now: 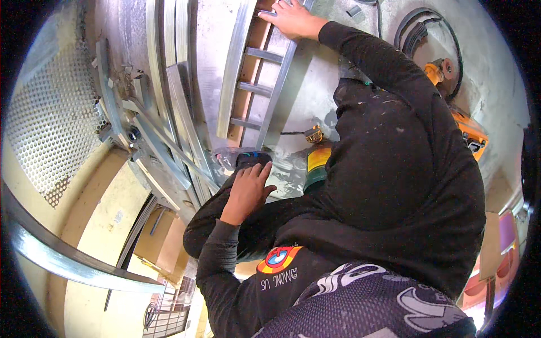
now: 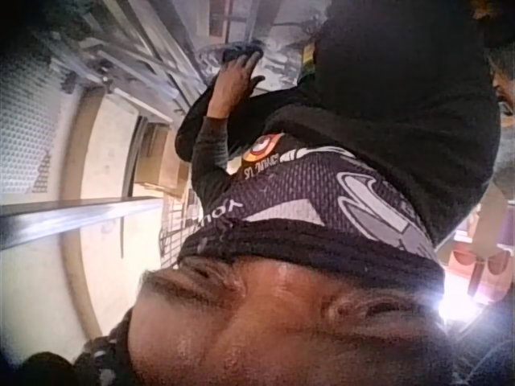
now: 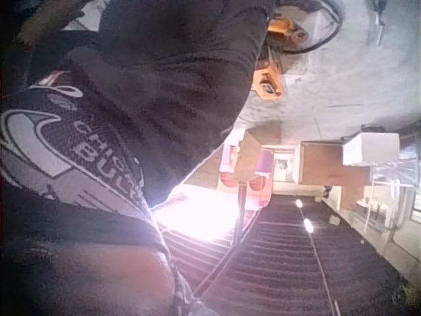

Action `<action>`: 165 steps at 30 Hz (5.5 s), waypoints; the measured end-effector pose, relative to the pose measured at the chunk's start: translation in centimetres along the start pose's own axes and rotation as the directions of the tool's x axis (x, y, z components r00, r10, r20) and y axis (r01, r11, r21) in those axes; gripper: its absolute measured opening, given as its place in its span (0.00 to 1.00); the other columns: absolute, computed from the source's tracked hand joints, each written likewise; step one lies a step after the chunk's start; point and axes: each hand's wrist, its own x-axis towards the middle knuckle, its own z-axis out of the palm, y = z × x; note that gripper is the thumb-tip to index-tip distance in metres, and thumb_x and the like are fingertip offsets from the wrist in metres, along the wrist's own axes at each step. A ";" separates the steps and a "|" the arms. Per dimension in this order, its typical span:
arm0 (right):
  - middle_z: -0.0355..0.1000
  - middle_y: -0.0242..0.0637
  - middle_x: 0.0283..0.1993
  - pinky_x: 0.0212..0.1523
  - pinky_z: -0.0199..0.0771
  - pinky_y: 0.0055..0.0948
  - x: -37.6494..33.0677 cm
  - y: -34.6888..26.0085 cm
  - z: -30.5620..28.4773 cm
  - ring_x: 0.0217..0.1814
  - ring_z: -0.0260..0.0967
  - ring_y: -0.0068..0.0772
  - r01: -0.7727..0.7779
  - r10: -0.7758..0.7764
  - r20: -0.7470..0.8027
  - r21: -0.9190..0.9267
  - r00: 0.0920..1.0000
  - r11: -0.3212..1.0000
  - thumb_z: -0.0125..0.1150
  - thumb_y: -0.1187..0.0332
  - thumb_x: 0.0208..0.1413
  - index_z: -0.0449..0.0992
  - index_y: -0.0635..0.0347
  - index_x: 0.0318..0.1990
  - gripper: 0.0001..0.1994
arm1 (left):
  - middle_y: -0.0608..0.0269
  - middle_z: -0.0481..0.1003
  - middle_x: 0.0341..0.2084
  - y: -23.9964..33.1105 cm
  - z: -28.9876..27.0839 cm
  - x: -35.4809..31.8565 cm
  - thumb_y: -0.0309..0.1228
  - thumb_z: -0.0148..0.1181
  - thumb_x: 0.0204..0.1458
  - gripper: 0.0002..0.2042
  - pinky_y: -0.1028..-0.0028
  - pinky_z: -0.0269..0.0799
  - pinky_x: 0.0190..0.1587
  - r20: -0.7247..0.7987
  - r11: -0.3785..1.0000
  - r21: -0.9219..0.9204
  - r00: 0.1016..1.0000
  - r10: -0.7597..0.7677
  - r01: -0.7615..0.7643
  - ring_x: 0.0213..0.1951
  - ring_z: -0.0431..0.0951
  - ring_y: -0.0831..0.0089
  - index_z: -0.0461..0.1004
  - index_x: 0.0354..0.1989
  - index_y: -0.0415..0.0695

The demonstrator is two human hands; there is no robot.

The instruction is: The person assembles a metal frame by placing and fitting metal crossbars between two metal rails by hand.

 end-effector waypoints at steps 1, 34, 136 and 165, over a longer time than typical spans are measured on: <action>0.70 0.51 0.47 0.51 0.68 0.52 -0.1 0.1 0.3 0.55 0.66 0.52 -0.003 0.003 -0.024 -0.010 1.000 1.000 0.57 0.67 0.54 0.68 0.59 0.61 0.25 | 0.49 0.71 0.54 0.0 -0.2 0.2 0.43 0.63 0.55 0.33 0.55 0.68 0.56 0.002 1.000 0.003 1.000 0.002 -0.002 0.53 0.72 0.49 0.60 0.68 0.45; 0.72 0.53 0.43 0.54 0.62 0.60 0.3 0.6 2.9 0.50 0.68 0.55 -0.024 0.017 -0.119 -0.055 0.993 0.998 0.49 0.67 0.59 0.70 0.45 0.64 0.24 | 0.47 0.71 0.55 -0.5 -0.1 1.5 0.46 0.64 0.54 0.36 0.53 0.68 0.56 0.089 0.999 -0.014 0.995 -0.047 0.048 0.54 0.73 0.47 0.59 0.69 0.47; 0.73 0.48 0.35 0.38 0.73 0.48 3.6 5.5 5.2 0.39 0.73 0.52 0.123 -0.102 -0.172 0.118 0.980 0.985 0.66 0.60 0.50 0.75 0.59 0.54 0.23 | 0.48 0.72 0.53 -0.6 -0.1 1.0 0.43 0.64 0.54 0.34 0.56 0.68 0.56 0.043 0.999 -0.023 0.998 -0.042 0.043 0.53 0.73 0.49 0.60 0.68 0.45; 0.70 0.48 0.37 0.42 0.73 0.44 1.9 3.3 1.5 0.42 0.72 0.49 0.094 -0.070 -0.190 0.118 0.979 0.989 0.68 0.60 0.48 0.74 0.61 0.53 0.25 | 0.49 0.72 0.52 -0.4 -0.2 0.8 0.43 0.64 0.54 0.33 0.57 0.69 0.54 0.018 1.000 -0.005 0.999 -0.029 0.029 0.51 0.74 0.50 0.61 0.67 0.46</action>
